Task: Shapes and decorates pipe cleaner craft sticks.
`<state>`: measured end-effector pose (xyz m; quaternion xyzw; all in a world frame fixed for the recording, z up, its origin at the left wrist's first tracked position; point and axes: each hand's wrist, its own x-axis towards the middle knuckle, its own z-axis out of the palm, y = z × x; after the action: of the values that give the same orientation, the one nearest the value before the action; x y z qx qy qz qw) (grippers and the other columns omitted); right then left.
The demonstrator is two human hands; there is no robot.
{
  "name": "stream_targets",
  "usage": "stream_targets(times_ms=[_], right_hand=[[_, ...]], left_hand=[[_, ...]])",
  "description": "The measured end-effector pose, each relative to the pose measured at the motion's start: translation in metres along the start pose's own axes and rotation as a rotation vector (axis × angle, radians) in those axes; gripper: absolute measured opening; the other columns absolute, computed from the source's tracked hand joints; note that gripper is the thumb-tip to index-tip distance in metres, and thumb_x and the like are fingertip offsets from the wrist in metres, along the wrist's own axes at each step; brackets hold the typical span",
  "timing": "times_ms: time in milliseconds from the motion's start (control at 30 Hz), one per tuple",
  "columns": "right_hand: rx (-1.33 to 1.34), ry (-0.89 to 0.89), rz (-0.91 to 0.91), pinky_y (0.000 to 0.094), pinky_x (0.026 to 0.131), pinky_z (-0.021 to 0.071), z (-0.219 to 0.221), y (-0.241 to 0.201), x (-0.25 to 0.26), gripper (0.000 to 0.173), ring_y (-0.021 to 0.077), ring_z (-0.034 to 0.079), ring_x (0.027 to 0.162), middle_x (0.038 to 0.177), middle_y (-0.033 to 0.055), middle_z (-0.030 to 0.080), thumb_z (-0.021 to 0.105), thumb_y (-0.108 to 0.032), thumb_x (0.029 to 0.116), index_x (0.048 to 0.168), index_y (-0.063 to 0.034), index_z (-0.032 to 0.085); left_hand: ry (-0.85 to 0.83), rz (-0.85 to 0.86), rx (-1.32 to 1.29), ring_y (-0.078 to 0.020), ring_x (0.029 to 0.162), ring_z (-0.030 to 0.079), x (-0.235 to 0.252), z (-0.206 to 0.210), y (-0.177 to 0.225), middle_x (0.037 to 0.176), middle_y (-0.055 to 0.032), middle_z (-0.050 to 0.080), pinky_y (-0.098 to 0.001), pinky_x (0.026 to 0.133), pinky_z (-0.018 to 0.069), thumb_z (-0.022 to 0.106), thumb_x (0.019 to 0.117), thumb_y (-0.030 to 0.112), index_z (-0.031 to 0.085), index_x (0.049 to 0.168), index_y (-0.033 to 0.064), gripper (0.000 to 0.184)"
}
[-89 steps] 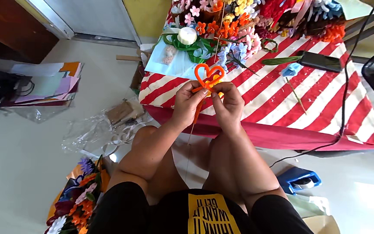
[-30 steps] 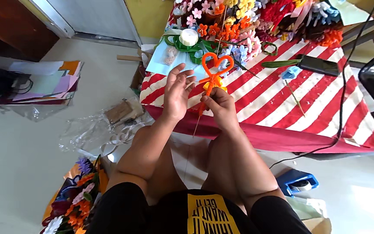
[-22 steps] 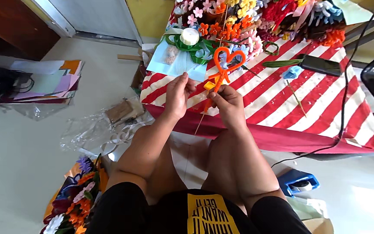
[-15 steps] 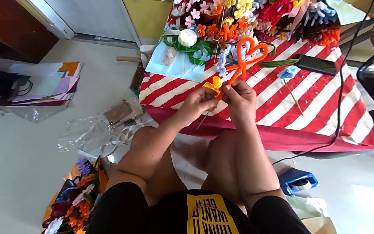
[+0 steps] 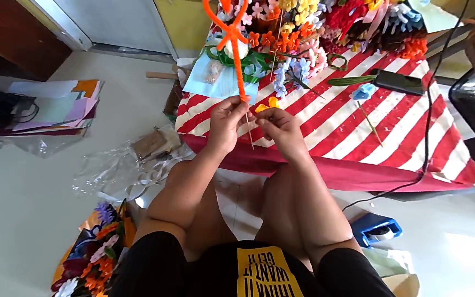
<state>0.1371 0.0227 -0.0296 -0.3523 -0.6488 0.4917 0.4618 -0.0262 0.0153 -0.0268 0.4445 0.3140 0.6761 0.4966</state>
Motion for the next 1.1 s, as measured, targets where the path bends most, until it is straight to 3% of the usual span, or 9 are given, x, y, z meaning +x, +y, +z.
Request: stream_targets(times_ms=[133,233,400,567,733,1100], right_hand=[[-0.184,-0.181,-0.020,0.0206,0.057,0.0507,0.011,0.005,0.001,0.010,0.0035,0.058,0.061,0.079,0.0023,0.066,0.064,-0.007,0.0971,0.103,-0.0006,0.069],[-0.283,-0.175,-0.153,0.0198,0.063,0.0527,0.020,0.008,-0.001,0.010,0.0037,0.060,0.066,0.082,0.0043,0.067,0.065,-0.006,0.0960,0.099,0.0003,0.072],[-0.292,-0.122,-0.199,0.0188,0.059,0.0510,0.028,0.008,-0.002,0.010,0.0037,0.058,0.061,0.077,0.0050,0.066,0.063,-0.004,0.0961,0.095,0.0017,0.071],[-0.267,-0.036,-0.238,0.0182,0.055,0.0515,0.028,0.008,-0.002,0.010,0.0034,0.058,0.059,0.078,0.0054,0.066,0.062,-0.003,0.0961,0.094,0.0019,0.070],[-0.292,0.011,-0.290,0.0177,0.058,0.0520,0.028,0.008,-0.001,0.008,0.0033,0.059,0.061,0.079,0.0060,0.066,0.064,-0.002,0.0945,0.094,0.0026,0.070],[-0.308,-0.025,-0.250,0.0194,0.058,0.0532,0.029,0.008,-0.002,0.012,0.0046,0.060,0.060,0.078,0.0063,0.066,0.059,-0.002,0.0970,0.096,0.0028,0.071]], left_hand=[[0.028,0.076,-0.002,-0.0050,0.080,0.067,0.010,-0.014,0.001,0.090,0.0058,0.071,-0.0263,0.078,0.0586,0.056,0.1003,0.002,0.071,0.105,0.0107,0.018],[0.028,0.090,-0.006,-0.0044,0.081,0.067,0.010,-0.015,0.003,0.092,0.0056,0.071,-0.0247,0.078,0.0580,0.056,0.0998,0.002,0.071,0.104,0.0109,0.017],[-0.008,0.114,-0.018,-0.0043,0.083,0.068,0.008,-0.016,0.005,0.094,0.0046,0.073,-0.0242,0.079,0.0585,0.056,0.0983,-0.001,0.072,0.103,0.0099,0.019],[-0.069,0.103,0.044,-0.0051,0.089,0.068,0.000,-0.015,0.007,0.101,0.0035,0.071,-0.0230,0.082,0.0577,0.059,0.0954,-0.004,0.066,0.126,0.0054,0.033],[-0.080,0.141,0.099,-0.0022,0.084,0.067,0.000,-0.012,0.004,0.094,0.0051,0.071,-0.0206,0.078,0.0569,0.061,0.0962,-0.002,0.072,0.099,0.0111,0.017],[-0.062,0.143,0.107,-0.0019,0.079,0.066,-0.001,-0.009,0.002,0.088,0.0047,0.070,-0.0189,0.075,0.0566,0.063,0.0946,-0.003,0.071,0.094,0.0106,0.016]])
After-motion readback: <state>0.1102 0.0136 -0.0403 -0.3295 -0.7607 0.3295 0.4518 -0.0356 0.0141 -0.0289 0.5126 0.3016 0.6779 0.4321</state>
